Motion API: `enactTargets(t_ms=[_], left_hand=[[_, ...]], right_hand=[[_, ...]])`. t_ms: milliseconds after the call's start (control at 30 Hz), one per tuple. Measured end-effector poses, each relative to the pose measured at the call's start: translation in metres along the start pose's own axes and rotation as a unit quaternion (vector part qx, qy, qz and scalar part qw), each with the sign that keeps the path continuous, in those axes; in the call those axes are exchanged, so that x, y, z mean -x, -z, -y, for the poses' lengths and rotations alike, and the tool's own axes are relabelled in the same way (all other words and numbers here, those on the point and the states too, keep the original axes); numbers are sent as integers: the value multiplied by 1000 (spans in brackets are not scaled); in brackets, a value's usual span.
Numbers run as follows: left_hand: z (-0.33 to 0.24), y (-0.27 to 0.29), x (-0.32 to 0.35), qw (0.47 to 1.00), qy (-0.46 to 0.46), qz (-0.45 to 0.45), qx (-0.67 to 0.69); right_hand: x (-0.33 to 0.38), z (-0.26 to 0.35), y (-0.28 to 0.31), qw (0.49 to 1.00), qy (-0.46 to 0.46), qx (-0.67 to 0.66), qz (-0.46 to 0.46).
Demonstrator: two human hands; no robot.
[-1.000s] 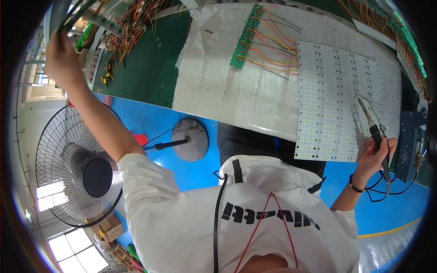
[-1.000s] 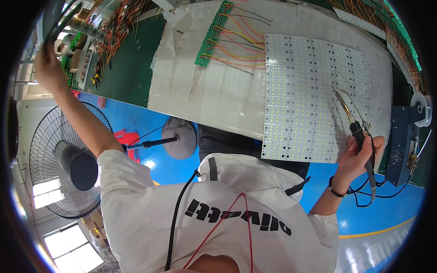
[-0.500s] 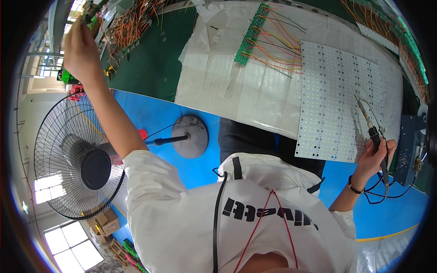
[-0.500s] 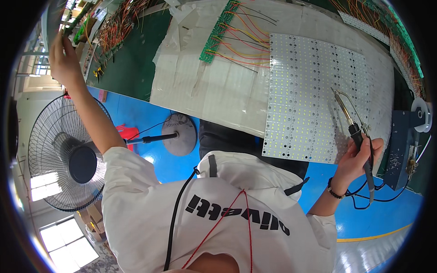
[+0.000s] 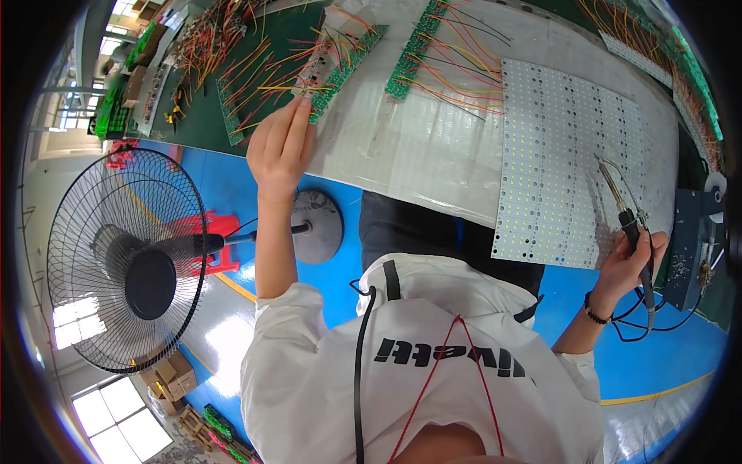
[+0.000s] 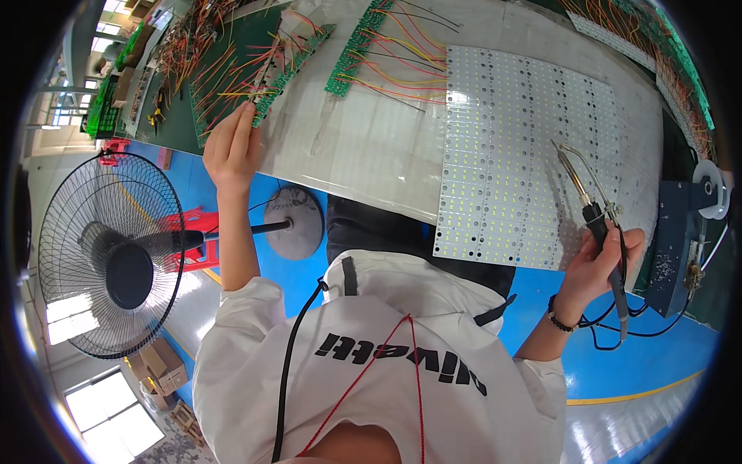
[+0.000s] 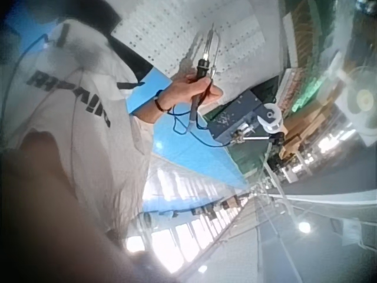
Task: Soldering wires from a small green circuit board to contact points on a large LED panel using a soldering iron and solder wire.
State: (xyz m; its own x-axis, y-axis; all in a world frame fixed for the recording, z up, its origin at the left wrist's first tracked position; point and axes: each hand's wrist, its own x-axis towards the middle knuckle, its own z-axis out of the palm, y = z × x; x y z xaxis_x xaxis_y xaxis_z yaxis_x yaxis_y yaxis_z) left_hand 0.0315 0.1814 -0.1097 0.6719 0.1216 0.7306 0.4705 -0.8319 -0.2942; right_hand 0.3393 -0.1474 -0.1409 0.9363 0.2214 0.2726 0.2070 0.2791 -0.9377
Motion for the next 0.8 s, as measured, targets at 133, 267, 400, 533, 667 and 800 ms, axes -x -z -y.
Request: enactTargets(t_ms=[133, 267, 400, 533, 667, 800], left_hand=[[-22, 12, -6, 996, 13, 86, -8], [-42, 29, -13, 979, 125, 122, 102], [-52, 15, -36, 964, 211, 107, 119], [-47, -22, -57, 988, 128, 62, 62], [-48, -29, -65, 963, 158, 218, -10], [-45, -28, -67, 976, 78, 189, -73]], right_hand=[[0, 3, 1, 1000, 7, 19, -5], [0, 5, -5, 999, 11, 18, -25], [-1, 4, -1, 1000, 18, 11, -12], [-1, 3, -5, 999, 42, 24, -9], [2, 5, -6, 999, 28, 16, -18], [1, 8, -7, 1000, 18, 0, -15]])
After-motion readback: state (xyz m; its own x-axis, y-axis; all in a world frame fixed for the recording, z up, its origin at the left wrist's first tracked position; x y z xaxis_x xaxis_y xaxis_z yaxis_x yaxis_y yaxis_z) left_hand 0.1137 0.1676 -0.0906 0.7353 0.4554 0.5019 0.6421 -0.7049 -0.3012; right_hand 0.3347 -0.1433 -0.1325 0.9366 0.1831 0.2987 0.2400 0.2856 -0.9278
